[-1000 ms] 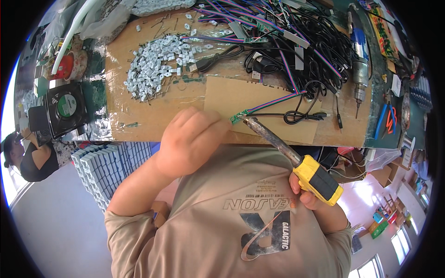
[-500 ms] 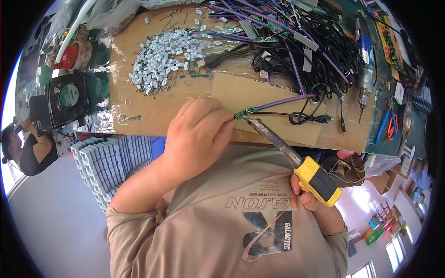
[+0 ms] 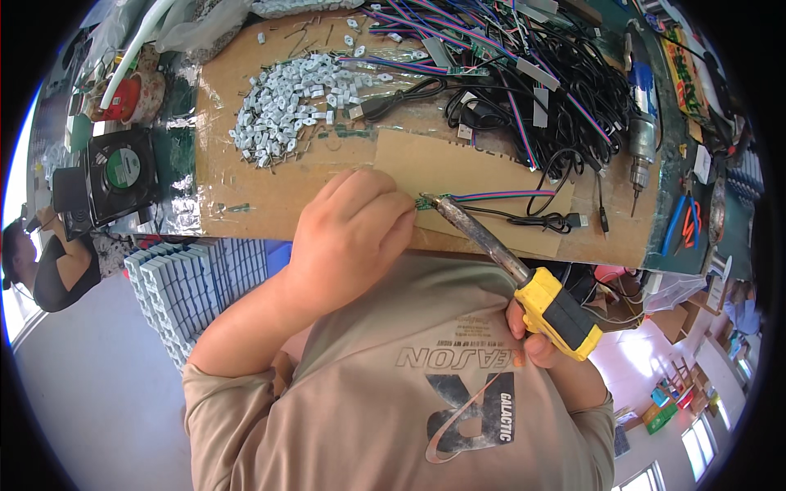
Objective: The person solders wiring harnesses onto small electronic circuit boards at a workstation. This is done by hand with a soldering iron and solder wire.
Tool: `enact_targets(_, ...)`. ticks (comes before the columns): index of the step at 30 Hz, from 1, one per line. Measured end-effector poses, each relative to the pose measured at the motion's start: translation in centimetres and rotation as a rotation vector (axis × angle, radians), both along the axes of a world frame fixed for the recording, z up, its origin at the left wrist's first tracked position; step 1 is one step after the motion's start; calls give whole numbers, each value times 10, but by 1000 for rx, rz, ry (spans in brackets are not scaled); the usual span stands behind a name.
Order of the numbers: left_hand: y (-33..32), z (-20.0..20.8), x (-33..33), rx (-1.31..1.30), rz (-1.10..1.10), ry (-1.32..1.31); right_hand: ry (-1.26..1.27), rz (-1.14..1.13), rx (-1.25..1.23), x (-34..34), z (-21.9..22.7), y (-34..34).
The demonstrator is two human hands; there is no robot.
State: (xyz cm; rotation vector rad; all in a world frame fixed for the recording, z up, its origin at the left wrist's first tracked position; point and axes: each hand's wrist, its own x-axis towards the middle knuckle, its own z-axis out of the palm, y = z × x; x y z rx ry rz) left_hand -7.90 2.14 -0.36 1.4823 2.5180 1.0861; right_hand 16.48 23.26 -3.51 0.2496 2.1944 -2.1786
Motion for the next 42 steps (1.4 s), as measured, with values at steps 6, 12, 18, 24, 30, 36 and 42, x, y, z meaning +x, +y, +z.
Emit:
enact_targets(6, 1, -2, 1, 24, 43, -56, -30, -125, -167, 12, -6, -7)
enact_targets(12, 4, -8, 2, 41, 73, -58, 2, -242, -243, -2, -1, -18)
enact_targets(18, 8, -8, 7, 29, 124, -52, -4, -230, -209, 14, -10, -14)
enact_targets(24, 7, -6, 5, 14, 116, -67, -67, -229, -111, 19, -5, -12)
enact_targets(30, 9, -6, 0, 15, 89, -71, -68, -140, 25, 17, -5, -8)
enact_targets(36, 10, -7, -6, 15, 39, -72, -109, -76, 93, 19, -7, -6)
enact_targets(42, 12, -4, -11, -21, 3, -94, -59, -196, -15, 24, -13, -13)
